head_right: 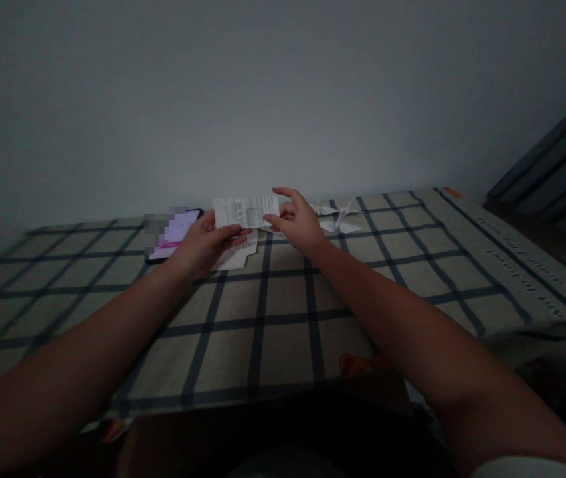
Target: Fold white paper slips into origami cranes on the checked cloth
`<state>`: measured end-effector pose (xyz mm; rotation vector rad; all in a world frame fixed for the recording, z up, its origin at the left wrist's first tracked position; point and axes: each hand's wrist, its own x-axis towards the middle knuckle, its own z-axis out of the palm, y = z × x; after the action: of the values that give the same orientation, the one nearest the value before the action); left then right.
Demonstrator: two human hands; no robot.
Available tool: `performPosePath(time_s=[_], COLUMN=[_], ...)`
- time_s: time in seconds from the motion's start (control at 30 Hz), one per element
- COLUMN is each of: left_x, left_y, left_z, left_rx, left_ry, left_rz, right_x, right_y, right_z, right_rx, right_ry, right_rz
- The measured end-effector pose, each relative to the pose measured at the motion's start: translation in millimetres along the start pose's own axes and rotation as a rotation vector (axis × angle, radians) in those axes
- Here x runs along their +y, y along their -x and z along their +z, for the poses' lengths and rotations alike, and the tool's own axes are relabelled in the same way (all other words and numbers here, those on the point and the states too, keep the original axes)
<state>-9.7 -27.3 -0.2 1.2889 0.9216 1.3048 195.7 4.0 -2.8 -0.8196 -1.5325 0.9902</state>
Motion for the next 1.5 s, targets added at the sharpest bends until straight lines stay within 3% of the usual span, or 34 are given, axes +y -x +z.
performPosePath(time_s=[0.17,0.37,0.53,0.67,0.83,1.13,1.37,1.5], left_x=[-3.6,-2.4,-2.1,-3.6,-3.9,-2.8,0.4,2.1], left_y=[-0.6,1.4,-1.3,-4.2,-1.7,-3.3,-0.1,2.3], left_z=[-0.7,-1.5,-2.6,-5.9,-5.8,-6.1,-8.7,-7.4], left_rx=[-0.014,0.008,0.082,0.111,0.078,0.195,0.118,0.064], left_ry=[-0.02,-0.077,-0.066,-0.039,-0.099,-0.176,-0.414,-0.425], left_rz=[0.054,0.116,0.084,0.076,0.088,0.174,0.269,0.299], right_x=[1.5,1.5,3.2,4.7,6.8,8.6,1.5,0.7], right_y=[1.1,-1.5,-2.7,-3.4,-3.0,-3.7,0.2,1.0], right_z=[2.6,1.4,-1.8,-1.5,-0.5,-4.4,-3.2,-1.5], right_rx=[-0.036,-0.133,-0.033,-0.028,-0.096,-0.076,-0.111,-0.169], right_ry=[0.023,-0.011,0.017,0.006,-0.031,0.126,0.282,0.336], right_rz=[-0.023,0.06,0.054,0.065,-0.004,-0.084,-0.238,-0.298])
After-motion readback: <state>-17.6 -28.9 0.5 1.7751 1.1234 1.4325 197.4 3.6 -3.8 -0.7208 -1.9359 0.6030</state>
